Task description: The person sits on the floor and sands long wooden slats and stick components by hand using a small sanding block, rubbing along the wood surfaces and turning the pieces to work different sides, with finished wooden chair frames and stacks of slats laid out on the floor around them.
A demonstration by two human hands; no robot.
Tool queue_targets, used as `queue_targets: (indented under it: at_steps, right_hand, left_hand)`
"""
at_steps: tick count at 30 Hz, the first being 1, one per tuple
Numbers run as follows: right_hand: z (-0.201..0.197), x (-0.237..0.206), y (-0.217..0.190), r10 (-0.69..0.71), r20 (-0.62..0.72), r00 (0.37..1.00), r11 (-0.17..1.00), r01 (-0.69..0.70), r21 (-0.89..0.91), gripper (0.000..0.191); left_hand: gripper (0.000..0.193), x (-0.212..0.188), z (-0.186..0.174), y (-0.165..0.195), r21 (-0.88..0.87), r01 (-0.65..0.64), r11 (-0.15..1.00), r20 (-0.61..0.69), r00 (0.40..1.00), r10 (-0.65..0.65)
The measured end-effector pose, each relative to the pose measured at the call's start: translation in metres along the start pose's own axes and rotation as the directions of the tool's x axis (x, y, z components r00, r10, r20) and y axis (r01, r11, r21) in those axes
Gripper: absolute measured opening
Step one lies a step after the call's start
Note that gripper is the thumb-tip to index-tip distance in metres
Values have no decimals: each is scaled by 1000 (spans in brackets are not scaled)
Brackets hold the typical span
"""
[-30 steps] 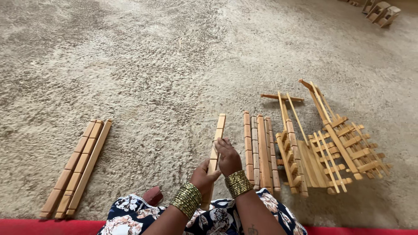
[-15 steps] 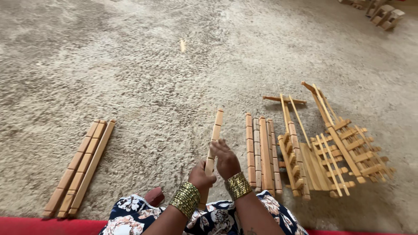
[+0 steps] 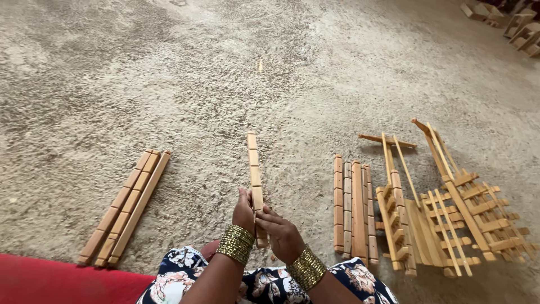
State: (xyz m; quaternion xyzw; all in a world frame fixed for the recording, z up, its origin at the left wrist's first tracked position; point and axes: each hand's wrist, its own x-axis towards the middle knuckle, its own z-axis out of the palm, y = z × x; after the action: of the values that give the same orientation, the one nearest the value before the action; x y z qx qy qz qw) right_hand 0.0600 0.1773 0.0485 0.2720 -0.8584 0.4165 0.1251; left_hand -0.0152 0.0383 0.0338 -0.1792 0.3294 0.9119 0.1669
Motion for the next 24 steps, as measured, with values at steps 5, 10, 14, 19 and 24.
queue_targets:
  at_steps: [5, 10, 14, 19, 24]
  right_hand:
    - [-4, 7, 15, -61, -42, 997, 993, 57, -107, 25]
    - [-15, 7, 43, 1, -265, 964, 968, -68, -243, 27]
    - [-31, 8, 32, 47, -325, 945, 960, -132, -245, 31]
    - [-37, 10, 12, -11, -356, 934, 973, -73, -221, 29]
    - [-35, 13, 23, 54, -293, 954, 944, -145, -297, 28]
  left_hand:
    - [60, -12, 14, 1, -7, 71, 997, 37, 997, -70]
    - [57, -28, 25, -16, 465, -42, 884, 37, 999, 28]
    - [55, -25, 26, -31, 589, -124, 799, 86, 992, 90]
    - [57, -17, 16, -35, 668, -127, 734, 56, 991, 121]
    - [55, -14, 14, -48, 675, -296, 677, 206, 955, 212]
